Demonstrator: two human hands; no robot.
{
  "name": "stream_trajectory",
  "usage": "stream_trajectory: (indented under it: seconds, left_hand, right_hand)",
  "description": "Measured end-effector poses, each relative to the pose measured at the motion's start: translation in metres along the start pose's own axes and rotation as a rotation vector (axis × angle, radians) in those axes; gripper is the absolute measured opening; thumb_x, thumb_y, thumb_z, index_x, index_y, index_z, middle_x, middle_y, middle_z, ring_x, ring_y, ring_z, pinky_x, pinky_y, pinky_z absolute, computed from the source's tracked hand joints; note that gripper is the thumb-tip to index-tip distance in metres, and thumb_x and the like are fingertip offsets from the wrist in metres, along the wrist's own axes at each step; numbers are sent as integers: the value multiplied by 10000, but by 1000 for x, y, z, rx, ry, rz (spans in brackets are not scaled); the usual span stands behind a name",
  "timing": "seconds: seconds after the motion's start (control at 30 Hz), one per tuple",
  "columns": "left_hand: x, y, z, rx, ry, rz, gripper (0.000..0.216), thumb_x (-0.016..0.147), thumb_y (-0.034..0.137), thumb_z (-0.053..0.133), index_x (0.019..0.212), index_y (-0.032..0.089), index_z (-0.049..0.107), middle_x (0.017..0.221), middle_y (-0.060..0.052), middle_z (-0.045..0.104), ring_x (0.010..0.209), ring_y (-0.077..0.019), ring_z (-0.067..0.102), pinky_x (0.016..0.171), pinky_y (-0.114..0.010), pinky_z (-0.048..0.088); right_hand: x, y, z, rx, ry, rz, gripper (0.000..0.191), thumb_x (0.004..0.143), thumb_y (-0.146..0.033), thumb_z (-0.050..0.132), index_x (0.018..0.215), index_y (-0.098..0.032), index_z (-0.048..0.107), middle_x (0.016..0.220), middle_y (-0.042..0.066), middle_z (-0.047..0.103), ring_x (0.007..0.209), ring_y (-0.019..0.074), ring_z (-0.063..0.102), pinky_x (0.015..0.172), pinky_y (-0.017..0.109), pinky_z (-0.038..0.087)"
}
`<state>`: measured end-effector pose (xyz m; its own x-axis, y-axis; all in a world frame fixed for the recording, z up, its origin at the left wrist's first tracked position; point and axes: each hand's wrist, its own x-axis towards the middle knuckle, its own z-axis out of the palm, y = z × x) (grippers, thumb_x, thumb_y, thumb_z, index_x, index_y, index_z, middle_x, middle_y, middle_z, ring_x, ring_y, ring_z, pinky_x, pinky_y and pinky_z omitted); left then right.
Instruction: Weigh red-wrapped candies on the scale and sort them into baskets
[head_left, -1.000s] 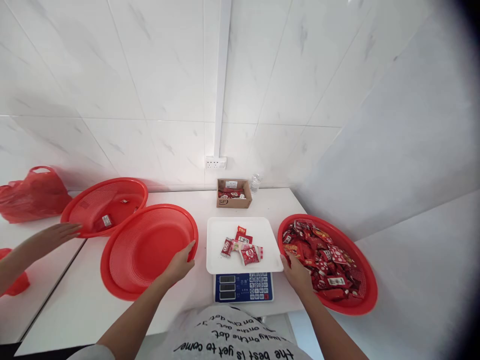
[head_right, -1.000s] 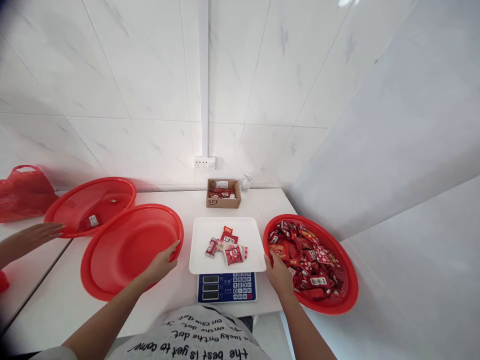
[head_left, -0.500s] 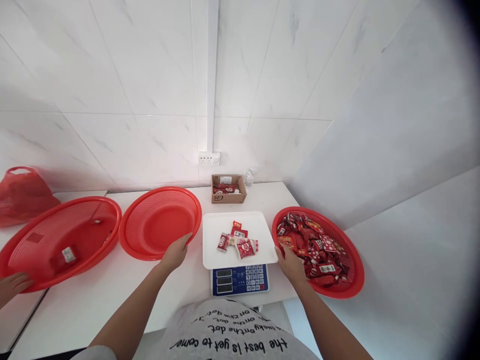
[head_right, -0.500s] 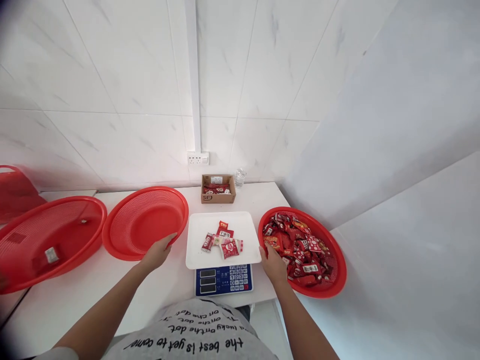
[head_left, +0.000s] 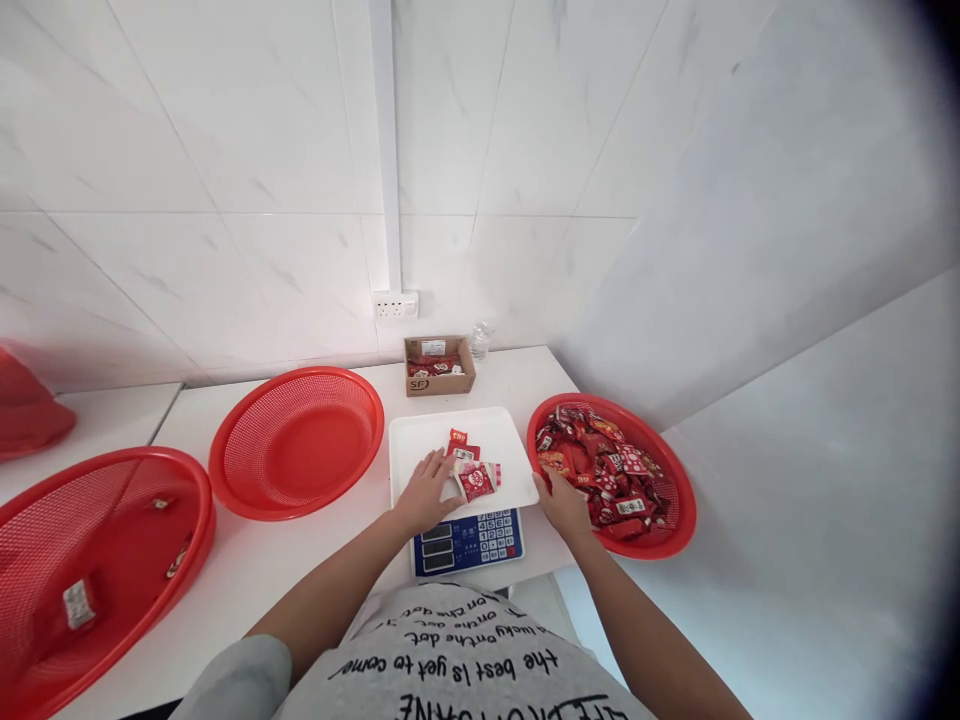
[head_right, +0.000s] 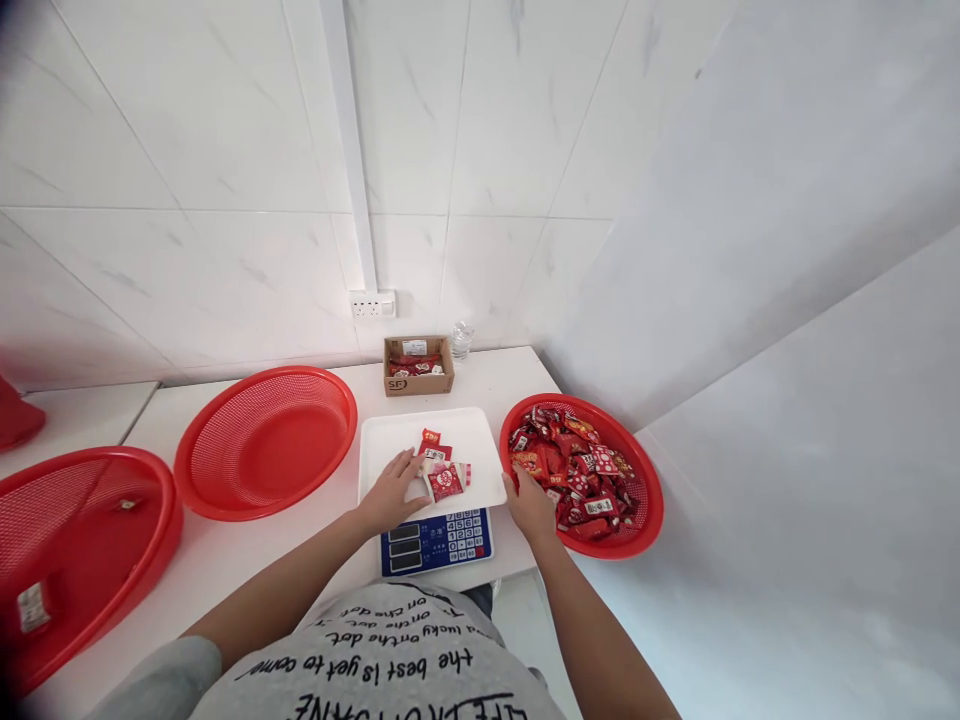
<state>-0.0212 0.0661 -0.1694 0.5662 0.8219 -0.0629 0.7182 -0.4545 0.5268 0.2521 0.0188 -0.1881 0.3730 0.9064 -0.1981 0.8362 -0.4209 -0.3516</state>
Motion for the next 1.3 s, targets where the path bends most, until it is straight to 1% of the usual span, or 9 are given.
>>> stream_trajectory:
  seconds: [0.1,0.27,0.47,0.7,0.9,1.07,1.17,1.23,1.3]
  left_hand:
    - [15,13,12,99,-6,37,719,762,534,558,1372,242,315,1479,-119,250,1353,-318,192,1073,-533,159]
    - [26,12,17,224,24,81,529,791,487,546,1237,215,462,1337,-120,437,1197,-287,413,986,-445,319]
    - [28,3,13,177,-54,42,502,786,440,551,1188,154,456,1216,-143,504,1100,-276,494,893,-378,401]
    - [16,-2,6,116,-60,35,359,755,264,552,1100,198,483,1096,-93,574,1000,-238,556,815,-330,432]
    - [-3,-6,-19,36,56,-11,299,749,232,503,1045,207,473,970,-43,591,832,-168,580,721,-271,446]
    - [-17,-35,-60,-95,330,-159,238,729,282,499,951,199,478,785,-2,572,651,-139,548,620,-251,434]
    - [-24,-64,-92,-44,497,-331,287,741,323,502,998,197,478,855,-28,593,714,-164,569,634,-262,436]
    - [-28,-83,-109,14,515,-460,333,775,359,471,1067,199,470,937,-55,603,776,-195,584,618,-274,438]
    - [-30,-98,-119,91,469,-552,423,807,418,434,1161,188,443,1027,-95,597,863,-243,587,625,-303,448]
  right_hand:
    - [0,0,-1,9,4,-10,522,897,-467,274,1301,-178,433,1292,120,525,1151,237,510,945,352,361]
    - [1,1,0,13,5,-16,523,893,-469,278,1290,-170,442,1293,113,527,1164,248,498,946,358,362]
    - [1,1,0,4,4,-16,524,895,-475,273,1295,-178,434,1287,116,530,1160,247,502,945,363,360]
    - [0,0,-1,22,8,-28,526,893,-471,279,1288,-165,441,1285,113,531,1165,251,496,947,358,364]
    - [0,-1,-3,46,-5,-17,503,896,-453,282,1280,-176,450,1275,106,541,1153,239,505,954,351,358]
    - [2,1,0,63,1,-26,514,893,-460,280,1279,-165,448,1294,113,525,1180,238,487,968,351,348]
    - [3,2,2,62,6,-29,524,891,-459,279,1291,-161,438,1309,114,512,1186,244,482,964,354,354]
    - [3,2,3,58,4,-22,525,889,-459,282,1293,-164,439,1312,116,509,1181,245,487,958,357,359]
    - [3,2,2,57,2,-19,523,889,-458,282,1288,-164,446,1306,120,513,1172,244,495,954,357,362]
